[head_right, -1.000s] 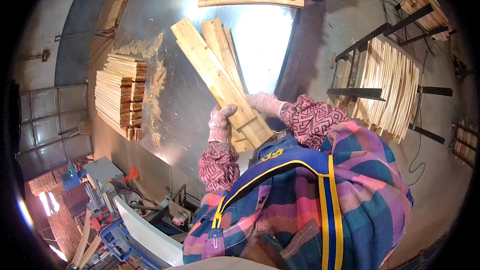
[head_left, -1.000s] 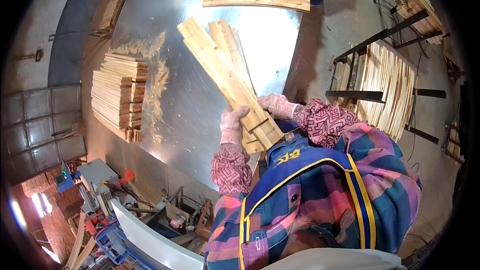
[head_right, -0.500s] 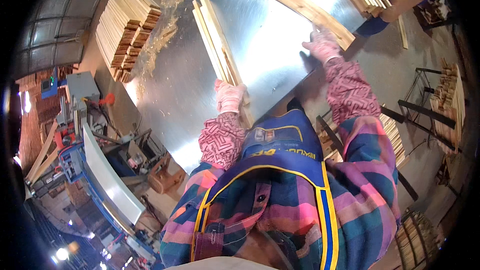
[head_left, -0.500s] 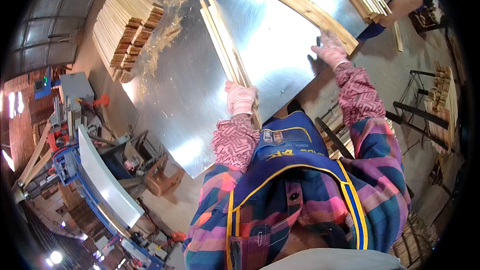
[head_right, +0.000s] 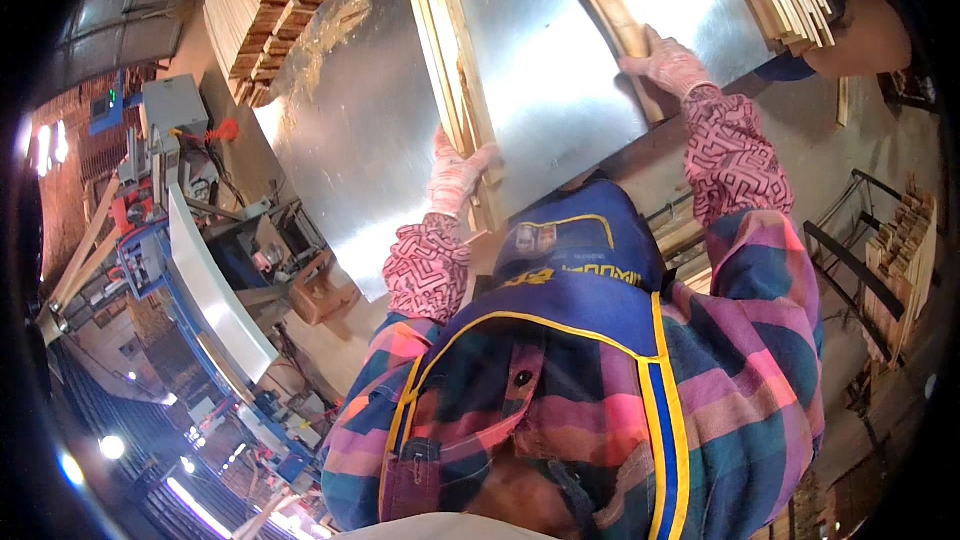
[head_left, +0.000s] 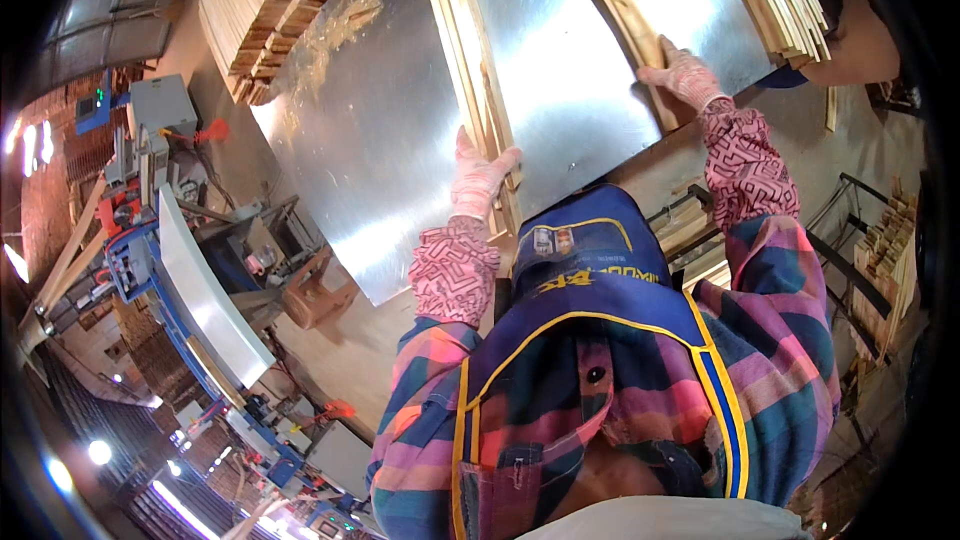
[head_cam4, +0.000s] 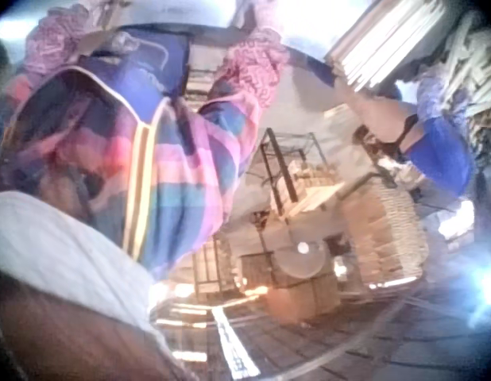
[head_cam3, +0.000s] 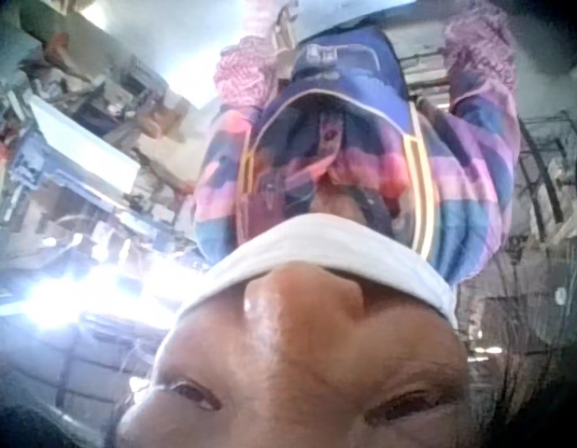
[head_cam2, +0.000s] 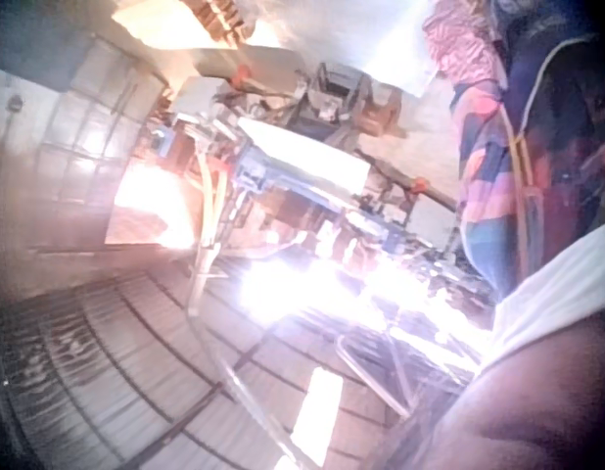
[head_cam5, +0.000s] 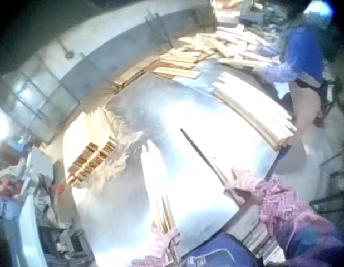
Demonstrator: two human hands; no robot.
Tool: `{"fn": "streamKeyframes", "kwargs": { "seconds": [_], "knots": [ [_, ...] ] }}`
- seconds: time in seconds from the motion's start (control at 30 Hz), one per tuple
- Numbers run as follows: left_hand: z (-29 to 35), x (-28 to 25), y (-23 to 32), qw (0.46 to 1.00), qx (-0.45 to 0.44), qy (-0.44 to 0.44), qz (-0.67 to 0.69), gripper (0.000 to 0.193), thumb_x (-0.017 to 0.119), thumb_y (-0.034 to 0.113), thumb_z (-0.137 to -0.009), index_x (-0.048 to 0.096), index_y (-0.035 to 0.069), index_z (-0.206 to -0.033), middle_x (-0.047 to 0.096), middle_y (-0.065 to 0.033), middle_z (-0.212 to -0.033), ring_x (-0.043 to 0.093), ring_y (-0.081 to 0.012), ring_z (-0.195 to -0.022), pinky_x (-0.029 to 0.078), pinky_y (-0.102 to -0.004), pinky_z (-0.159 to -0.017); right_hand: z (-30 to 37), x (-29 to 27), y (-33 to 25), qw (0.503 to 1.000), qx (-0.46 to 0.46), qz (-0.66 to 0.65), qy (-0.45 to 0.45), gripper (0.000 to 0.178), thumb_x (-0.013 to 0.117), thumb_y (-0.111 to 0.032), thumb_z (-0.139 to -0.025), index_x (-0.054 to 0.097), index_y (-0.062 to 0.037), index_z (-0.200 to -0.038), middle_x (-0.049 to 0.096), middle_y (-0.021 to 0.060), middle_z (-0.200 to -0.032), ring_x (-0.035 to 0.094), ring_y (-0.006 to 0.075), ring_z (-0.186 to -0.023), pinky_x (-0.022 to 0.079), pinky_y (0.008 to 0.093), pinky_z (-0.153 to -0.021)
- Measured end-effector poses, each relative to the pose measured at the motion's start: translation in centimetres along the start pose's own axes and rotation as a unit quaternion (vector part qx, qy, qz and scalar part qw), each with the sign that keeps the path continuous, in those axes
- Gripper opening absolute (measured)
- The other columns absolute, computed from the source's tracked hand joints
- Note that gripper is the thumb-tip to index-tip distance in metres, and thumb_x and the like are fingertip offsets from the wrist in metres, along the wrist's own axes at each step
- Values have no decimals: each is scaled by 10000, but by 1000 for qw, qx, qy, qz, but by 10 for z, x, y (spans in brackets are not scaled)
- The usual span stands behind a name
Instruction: The person mixes a brown paste in a metal bowl and applies it to the joints of a wooden slat assembly using a brush. They then move to a metal table to stack and align multiple wooden slats, preparing them for further processing.
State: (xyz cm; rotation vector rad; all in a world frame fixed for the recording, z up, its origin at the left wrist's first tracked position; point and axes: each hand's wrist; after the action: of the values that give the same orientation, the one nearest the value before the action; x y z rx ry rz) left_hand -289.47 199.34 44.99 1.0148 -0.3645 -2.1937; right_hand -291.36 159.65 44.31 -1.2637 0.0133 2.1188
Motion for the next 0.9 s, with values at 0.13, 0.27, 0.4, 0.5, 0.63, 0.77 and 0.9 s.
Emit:
{"fn": "streamKeyframes", "kwargs": {
  "seconds": [0.13,0.27,0.4,0.5,0.63,0.77,0.9],
  "knots": [
    [37,-19,-26,992,76,-101,13,1141,879,328,-651,193,39,-1516,460,-183,-1412,466,-313,-1309,383,-370,-1098,31,86,-56,840,-102,-504,-170,923,729,-552,-805,402,20,-1451,644,153,-1138,614,210,-1030,480,306,-932],
    [90,-14,-66,985,120,-90,-81,1220,914,338,-604,170,27,-1520,433,-213,-1412,450,-335,-1314,369,-380,-1110,64,156,-133,904,-136,-371,-163,900,637,-627,-827,417,-28,-1461,585,212,-1320,550,315,-1228,393,365,-1069],
    [91,15,-103,983,154,26,-92,1321,920,439,-554,129,9,-1520,345,-256,-1455,378,-394,-1344,328,-422,-1135,83,170,-155,943,-106,-306,-77,761,540,-645,-883,518,-95,-1408,551,216,-1374,500,370,-1294,338,402,-1118],
    [70,21,-111,969,191,80,-137,1389,902,534,-515,103,11,-1524,300,-254,-1482,300,-409,-1384,288,-447,-1152,84,167,-150,924,-46,-348,-150,718,532,-632,-898,550,-103,-1384,564,198,-1368,497,346,-1303,327,388,-1124],
    [33,18,-100,963,215,43,-156,1443,912,543,-471,81,6,-1523,292,-242,-1487,304,-378,-1390,284,-416,-1157,85,175,-142,902,-72,-400,-147,673,512,-602,-927,561,-100,-1373,573,169,-1368,493,329,-1310,322,376,-1125],
    [-13,13,-81,967,189,0,-173,1512,930,529,-433,22,20,-1530,295,-200,-1492,321,-329,-1389,321,-371,-1140,93,163,-171,920,-42,-377,-94,654,524,-569,-937,568,-74,-1362,576,156,-1368,495,297,-1310,320,335,-1125],
    [-17,-2,-69,967,191,-51,-163,1530,898,611,-464,-26,62,-1552,211,-179,-1567,201,-305,-1470,234,-341,-1195,79,165,-171,894,-74,-421,-137,685,445,-596,-958,522,-79,-1401,558,146,-1390,496,296,-1304,337,356,-1115]
  ]
}}
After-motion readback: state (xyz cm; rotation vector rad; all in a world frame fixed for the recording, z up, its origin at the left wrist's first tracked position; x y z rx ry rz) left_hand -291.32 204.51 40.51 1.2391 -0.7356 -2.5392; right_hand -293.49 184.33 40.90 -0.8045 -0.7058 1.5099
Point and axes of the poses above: each hand's wrist, its own z-axis away from the middle knuckle, its own x-axis out of the palm, y = z × x
